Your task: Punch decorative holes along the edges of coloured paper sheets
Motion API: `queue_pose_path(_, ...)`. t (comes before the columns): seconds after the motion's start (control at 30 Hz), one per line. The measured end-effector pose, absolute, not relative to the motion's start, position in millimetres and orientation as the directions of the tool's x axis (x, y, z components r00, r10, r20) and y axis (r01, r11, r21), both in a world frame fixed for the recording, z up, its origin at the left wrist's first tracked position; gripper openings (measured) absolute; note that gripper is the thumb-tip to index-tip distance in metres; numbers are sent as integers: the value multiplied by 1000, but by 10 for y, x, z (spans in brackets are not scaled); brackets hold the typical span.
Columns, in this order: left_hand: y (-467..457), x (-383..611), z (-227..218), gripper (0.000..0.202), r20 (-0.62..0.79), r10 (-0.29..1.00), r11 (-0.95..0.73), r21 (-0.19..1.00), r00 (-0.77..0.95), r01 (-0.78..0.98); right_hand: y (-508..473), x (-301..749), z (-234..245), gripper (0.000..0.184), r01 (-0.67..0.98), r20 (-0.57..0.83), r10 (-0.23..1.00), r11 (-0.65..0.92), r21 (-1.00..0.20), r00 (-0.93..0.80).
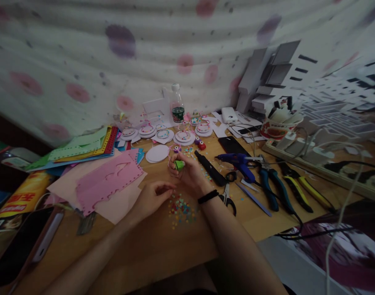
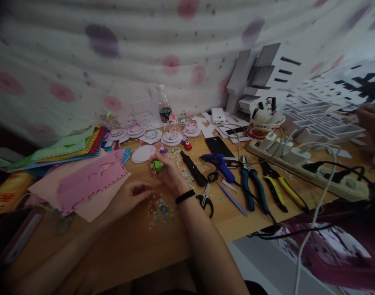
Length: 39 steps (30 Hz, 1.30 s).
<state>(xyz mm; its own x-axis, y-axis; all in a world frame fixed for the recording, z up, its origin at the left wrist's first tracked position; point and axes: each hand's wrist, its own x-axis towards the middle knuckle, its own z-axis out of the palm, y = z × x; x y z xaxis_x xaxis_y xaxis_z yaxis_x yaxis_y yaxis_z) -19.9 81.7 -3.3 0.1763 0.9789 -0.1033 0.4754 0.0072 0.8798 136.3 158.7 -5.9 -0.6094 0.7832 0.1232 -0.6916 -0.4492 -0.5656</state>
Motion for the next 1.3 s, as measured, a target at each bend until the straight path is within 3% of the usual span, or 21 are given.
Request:
queue_pose_path(0.6, 802, -241, -43, 27, -29, 989, -57, 836, 148, 545, 1607, 1381, -41, 24, -704, 164, 780, -425, -569, -603)
queue_pose_path(0.7, 764, -301, -66, 22, 96, 980, -190, 714, 176, 674, 1624, 1428, -13, 30, -687, 205, 747, -418, -594, -632)
queue_pose_path(0.83, 618, -379, -178, 30, 298, 902, -423, 461, 313, 780, 1626, 1472, 17, 38, -665, 257, 697, -408, -625, -669)
queue_pose_path(0.93, 488, -404, -256, 36, 330, 844, -517, 293, 422, 805, 1613, 1476, 30, 39, -657, 251, 698, -402, -638, -671)
queue_pose_path(1.0, 441, -400, -251, 38, 349, 834, -524, 252, 428, 814, 1606, 1471, 37, 40, -646, 223, 712, -400, -650, -666)
queue_pose_path(1.1, 433, -361, -101, 30, 423, 836, -500, 327, 348, 802, 1603, 1467, 49, 39, -643, 190, 733, -403, -651, -653)
queue_pose_path(1.2, 375, -279, 227, 10, 517, 818, -503, 431, 252, 749, 1607, 1470, 61, 38, -656, 185, 749, -399, -640, -636)
queue_pose_path(1.3, 136, -214, 597, 25, 584, 793, -532, 525, 173, 664, 1611, 1477, 60, 39, -654, 165, 761, -401, -642, -628)
